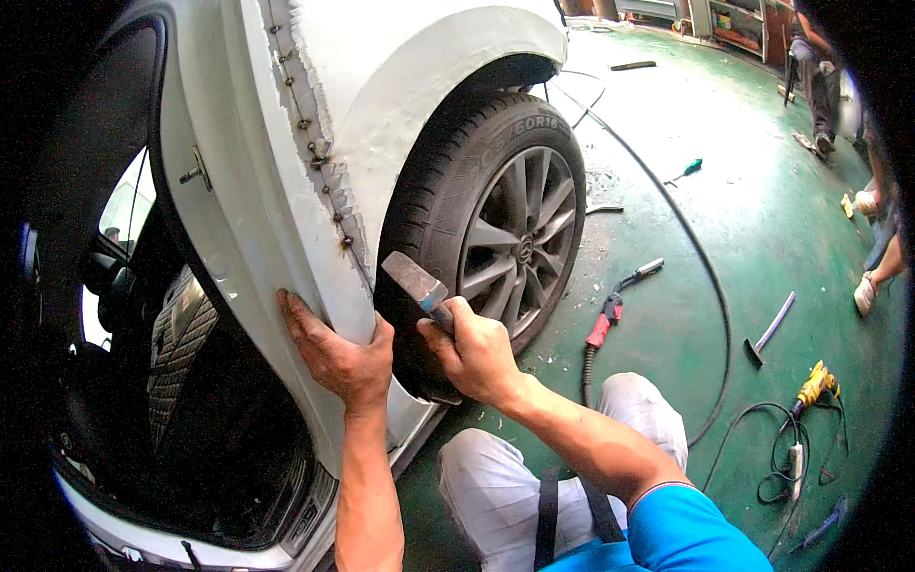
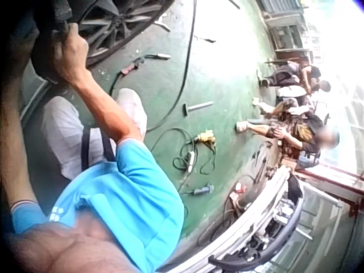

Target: The person welds the seam along the front fender of a white car using a welding torch, then repeatedly taps the weld with a hammer to smooth it. The person alternates between welding and hammering along the fender edge near the wheel arch.

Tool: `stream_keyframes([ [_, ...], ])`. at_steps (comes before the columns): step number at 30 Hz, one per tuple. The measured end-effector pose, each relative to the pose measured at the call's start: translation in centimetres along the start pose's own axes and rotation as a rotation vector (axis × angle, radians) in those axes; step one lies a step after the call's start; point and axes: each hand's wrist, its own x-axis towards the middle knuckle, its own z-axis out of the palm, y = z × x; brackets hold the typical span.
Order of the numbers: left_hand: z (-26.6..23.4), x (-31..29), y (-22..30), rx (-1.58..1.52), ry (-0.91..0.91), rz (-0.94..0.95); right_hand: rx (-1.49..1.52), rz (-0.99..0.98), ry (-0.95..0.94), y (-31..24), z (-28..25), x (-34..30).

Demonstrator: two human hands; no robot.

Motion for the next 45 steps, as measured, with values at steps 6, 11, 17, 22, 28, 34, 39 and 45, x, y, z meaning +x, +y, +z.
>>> stream_keyframes([
  [6, -0.2, 0.2, 0.4, 0.016, 0.004, -0.001, -0.073, -0.070, -0.027, 0.1, 1.1, 0.8],
  [11, -0.3, 0.4, 0.5, 0.008, 0.020, 0.010, -0.118, -0.117, -0.012, -0.4, 0.6, 0.9],
  [17, -0.3, 0.3, 0.5, -0.008, 0.016, -0.007, -0.093, -0.117, 0.005, -0.7, 0.2, 1.1],
  [22, -0.2, 0.6, 0.3, -0.010, 0.044, -0.003, -0.083, -0.059, -0.067, 0.6, 0.3, 0.9],
  [28, -0.3, 0.3, 0.4, -0.061, 0.046, -0.022, 0.122, 0.146, -0.130, 1.7, -2.4, -3.3],
  [34, -1.0, 0.3, -0.1, -0.096, 0.024, -0.053, 0.198, 0.223, -0.112, 0.4, -1.6, -2.5],
  [39, -0.5, 0.0, -0.1, -0.123, 0.023, -0.075, 0.148, 0.096, -0.053, -1.4, 0.6, 0.7],
  [45, -0.6, 0.1, -0.6, -0.163, 0.032, -0.071, -0.023, -0.019, -0.027, -2.8, 1.9, 2.3],
])
